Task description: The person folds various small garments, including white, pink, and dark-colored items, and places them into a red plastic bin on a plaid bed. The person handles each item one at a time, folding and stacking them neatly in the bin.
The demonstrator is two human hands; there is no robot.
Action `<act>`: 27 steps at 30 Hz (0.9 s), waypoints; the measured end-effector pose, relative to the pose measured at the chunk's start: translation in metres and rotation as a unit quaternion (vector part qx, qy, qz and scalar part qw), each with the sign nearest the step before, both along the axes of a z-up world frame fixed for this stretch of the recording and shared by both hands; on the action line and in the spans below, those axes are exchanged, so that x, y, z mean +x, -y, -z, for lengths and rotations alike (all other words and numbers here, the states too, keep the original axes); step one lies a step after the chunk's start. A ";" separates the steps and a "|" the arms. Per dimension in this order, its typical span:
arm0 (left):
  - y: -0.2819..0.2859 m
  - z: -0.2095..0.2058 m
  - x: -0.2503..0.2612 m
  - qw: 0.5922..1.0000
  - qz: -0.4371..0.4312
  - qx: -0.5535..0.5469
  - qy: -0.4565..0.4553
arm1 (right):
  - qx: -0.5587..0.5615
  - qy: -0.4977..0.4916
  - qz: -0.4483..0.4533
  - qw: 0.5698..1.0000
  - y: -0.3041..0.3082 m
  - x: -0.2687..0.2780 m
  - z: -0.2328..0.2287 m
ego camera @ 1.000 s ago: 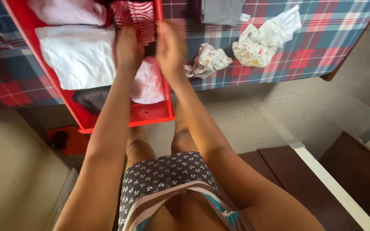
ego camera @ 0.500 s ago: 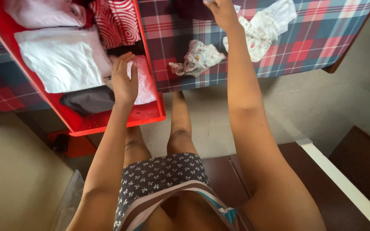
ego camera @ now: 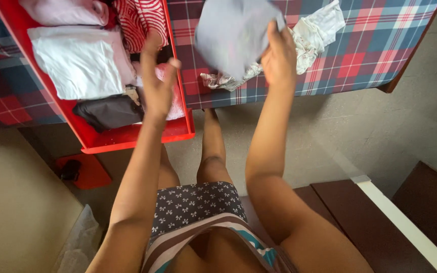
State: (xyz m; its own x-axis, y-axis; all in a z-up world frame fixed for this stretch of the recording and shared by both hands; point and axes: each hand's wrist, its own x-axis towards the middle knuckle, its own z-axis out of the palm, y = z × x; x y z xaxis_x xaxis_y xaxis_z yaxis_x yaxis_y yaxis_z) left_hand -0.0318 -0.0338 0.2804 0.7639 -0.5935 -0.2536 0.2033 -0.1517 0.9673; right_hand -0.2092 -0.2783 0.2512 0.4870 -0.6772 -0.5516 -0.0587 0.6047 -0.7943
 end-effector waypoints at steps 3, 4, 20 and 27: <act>-0.009 0.013 0.024 0.982 -0.005 -0.079 -0.169 | -0.006 0.095 -0.013 0.995 -0.043 -0.006 -0.028; -0.012 0.020 0.024 0.965 0.043 -0.090 -0.243 | -0.012 0.070 -0.004 0.997 -0.053 -0.007 -0.034; -0.045 -0.088 -0.034 0.795 0.090 -0.245 -0.548 | -0.469 -0.180 -0.092 0.860 -0.179 0.021 -0.182; -0.068 -0.153 -0.032 0.832 0.138 -0.249 -0.477 | -0.613 -0.142 -0.153 0.762 -0.256 0.046 -0.244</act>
